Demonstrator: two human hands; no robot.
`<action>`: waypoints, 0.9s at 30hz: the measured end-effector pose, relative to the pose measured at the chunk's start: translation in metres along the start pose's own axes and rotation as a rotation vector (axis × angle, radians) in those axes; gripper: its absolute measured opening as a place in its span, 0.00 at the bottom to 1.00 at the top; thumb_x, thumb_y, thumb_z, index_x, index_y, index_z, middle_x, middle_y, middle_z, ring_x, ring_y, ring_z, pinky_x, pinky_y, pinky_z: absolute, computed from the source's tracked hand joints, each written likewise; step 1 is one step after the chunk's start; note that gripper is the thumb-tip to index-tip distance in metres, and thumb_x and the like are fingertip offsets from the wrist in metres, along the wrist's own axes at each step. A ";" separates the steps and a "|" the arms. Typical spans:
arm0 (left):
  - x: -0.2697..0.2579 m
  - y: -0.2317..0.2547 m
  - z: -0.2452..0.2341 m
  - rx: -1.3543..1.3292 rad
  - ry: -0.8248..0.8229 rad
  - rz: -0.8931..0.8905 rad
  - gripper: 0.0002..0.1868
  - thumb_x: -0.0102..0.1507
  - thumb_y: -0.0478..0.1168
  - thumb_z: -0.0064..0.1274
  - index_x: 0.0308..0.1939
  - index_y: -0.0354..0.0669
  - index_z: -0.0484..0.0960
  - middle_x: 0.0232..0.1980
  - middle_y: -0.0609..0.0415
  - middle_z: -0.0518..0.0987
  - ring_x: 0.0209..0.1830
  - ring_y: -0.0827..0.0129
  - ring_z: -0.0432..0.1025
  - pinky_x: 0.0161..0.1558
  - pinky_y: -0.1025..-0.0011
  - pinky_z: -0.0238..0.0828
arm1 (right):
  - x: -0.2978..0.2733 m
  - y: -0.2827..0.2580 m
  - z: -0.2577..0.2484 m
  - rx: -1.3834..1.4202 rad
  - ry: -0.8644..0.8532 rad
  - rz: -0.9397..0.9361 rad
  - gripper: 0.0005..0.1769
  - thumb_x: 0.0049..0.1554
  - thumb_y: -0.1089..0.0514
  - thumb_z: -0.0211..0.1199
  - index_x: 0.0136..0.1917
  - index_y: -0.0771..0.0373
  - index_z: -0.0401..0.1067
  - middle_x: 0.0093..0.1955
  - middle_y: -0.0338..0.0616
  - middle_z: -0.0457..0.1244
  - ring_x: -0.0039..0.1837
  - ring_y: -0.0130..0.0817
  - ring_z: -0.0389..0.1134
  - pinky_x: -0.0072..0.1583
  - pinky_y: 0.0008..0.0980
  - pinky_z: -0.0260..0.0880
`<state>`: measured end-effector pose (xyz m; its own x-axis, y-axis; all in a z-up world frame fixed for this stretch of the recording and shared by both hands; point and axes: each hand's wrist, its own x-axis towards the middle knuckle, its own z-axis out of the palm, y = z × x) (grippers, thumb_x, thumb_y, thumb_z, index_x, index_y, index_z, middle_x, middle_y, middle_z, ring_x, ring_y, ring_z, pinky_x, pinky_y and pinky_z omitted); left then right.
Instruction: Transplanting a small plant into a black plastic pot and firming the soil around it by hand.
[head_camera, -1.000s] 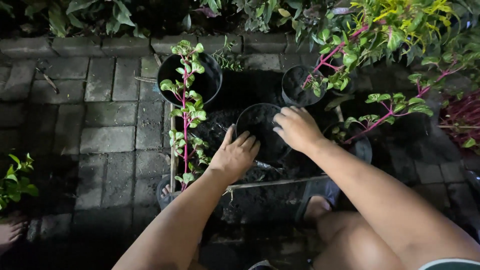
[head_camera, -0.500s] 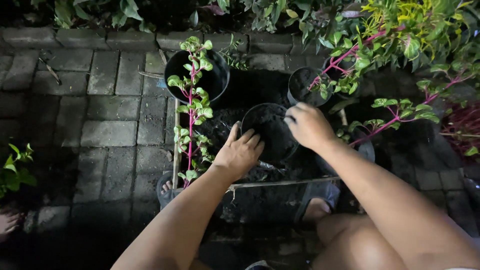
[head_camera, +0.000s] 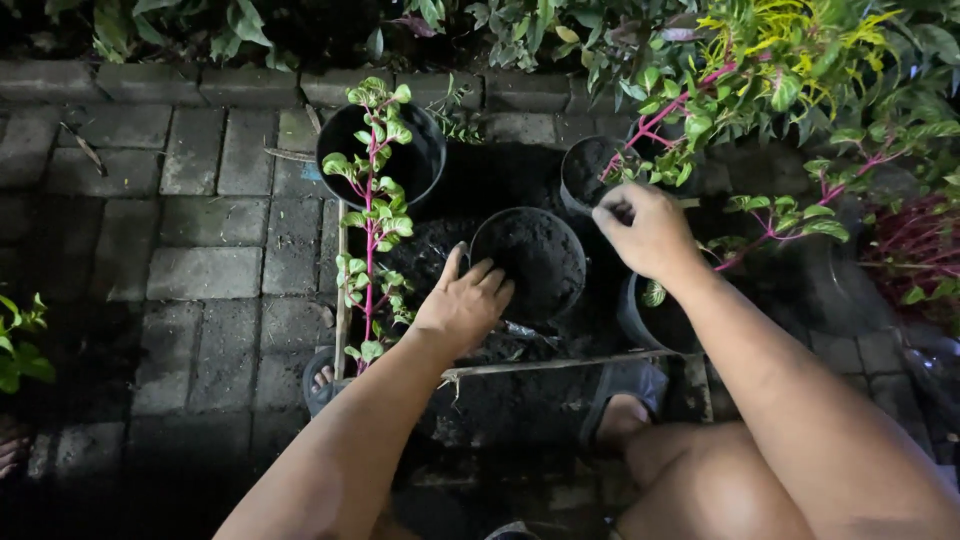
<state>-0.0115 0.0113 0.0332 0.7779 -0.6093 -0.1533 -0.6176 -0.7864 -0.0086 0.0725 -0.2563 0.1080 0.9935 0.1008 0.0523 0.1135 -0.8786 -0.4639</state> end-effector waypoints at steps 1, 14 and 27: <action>0.000 0.000 0.005 0.001 0.000 0.003 0.33 0.63 0.55 0.58 0.69 0.54 0.69 0.69 0.54 0.70 0.76 0.60 0.56 0.77 0.36 0.28 | 0.000 0.000 0.004 0.001 0.002 0.003 0.14 0.57 0.47 0.66 0.52 0.55 0.79 0.47 0.48 0.69 0.56 0.50 0.71 0.58 0.47 0.72; 0.007 -0.004 0.036 0.021 0.256 0.095 0.25 0.59 0.52 0.62 0.58 0.52 0.77 0.54 0.55 0.77 0.64 0.62 0.67 0.74 0.36 0.40 | -0.027 -0.034 0.042 -0.297 -0.265 -0.446 0.16 0.60 0.62 0.57 0.60 0.65 0.75 0.62 0.54 0.66 0.65 0.49 0.68 0.64 0.41 0.71; 0.010 -0.005 0.038 -0.017 0.259 0.080 0.23 0.57 0.52 0.63 0.55 0.55 0.78 0.54 0.57 0.78 0.64 0.64 0.68 0.76 0.36 0.38 | -0.024 -0.041 0.017 -0.165 -0.685 -0.296 0.14 0.60 0.54 0.61 0.57 0.60 0.78 0.58 0.47 0.69 0.63 0.47 0.70 0.61 0.43 0.74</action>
<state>-0.0053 0.0130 -0.0057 0.7318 -0.6734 0.1048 -0.6779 -0.7351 0.0100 0.0439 -0.2148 0.1102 0.7052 0.5627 -0.4314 0.4272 -0.8228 -0.3749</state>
